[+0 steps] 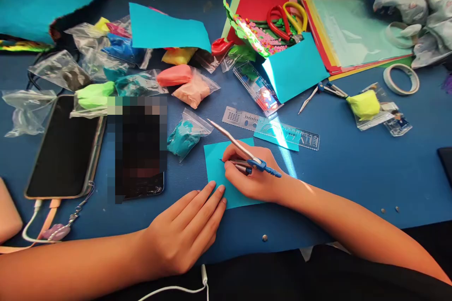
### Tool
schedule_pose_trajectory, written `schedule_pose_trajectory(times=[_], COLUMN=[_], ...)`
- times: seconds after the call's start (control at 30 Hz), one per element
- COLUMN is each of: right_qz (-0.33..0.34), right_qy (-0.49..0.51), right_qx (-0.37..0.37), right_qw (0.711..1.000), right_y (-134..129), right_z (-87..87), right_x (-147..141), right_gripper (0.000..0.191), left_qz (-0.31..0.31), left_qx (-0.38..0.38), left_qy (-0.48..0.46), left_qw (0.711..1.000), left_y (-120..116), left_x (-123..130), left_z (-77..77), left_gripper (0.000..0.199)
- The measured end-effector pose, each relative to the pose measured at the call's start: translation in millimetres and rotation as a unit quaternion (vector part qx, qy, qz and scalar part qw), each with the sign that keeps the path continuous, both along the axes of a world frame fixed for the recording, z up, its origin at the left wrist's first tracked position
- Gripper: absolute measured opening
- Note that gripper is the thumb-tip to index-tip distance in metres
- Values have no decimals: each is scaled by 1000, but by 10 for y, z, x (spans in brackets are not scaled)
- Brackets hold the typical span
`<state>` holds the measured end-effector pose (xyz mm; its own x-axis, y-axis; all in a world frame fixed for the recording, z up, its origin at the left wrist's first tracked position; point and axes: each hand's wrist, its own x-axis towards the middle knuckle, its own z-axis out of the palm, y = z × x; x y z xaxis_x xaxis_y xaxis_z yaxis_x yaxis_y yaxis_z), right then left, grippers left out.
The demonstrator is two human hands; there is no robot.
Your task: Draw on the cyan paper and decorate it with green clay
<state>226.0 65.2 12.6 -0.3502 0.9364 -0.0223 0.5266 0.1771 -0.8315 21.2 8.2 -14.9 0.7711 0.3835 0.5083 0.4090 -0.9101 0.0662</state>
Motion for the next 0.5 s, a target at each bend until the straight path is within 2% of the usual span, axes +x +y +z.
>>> schedule_pose_trajectory(times=[0.17,0.3,0.5], right_qz=[39,55,43], right_qy=[-45,-57,-17], right_qx=[62,71,116], right_qw=[996,994,992], right_y=[8,20,-14], right_z=[37,58,-44], right_x=[-3,-31,-42], right_gripper=[13,16,15], left_qz=[4,11,10], left_qx=[-13,-26,-32], left_qy=[11,23,22], left_qw=[1000,999,999], left_y=[-33,-49,-46], left_x=[-5,-2,-1], left_z=[30,63,78], left_gripper=[35,36,36])
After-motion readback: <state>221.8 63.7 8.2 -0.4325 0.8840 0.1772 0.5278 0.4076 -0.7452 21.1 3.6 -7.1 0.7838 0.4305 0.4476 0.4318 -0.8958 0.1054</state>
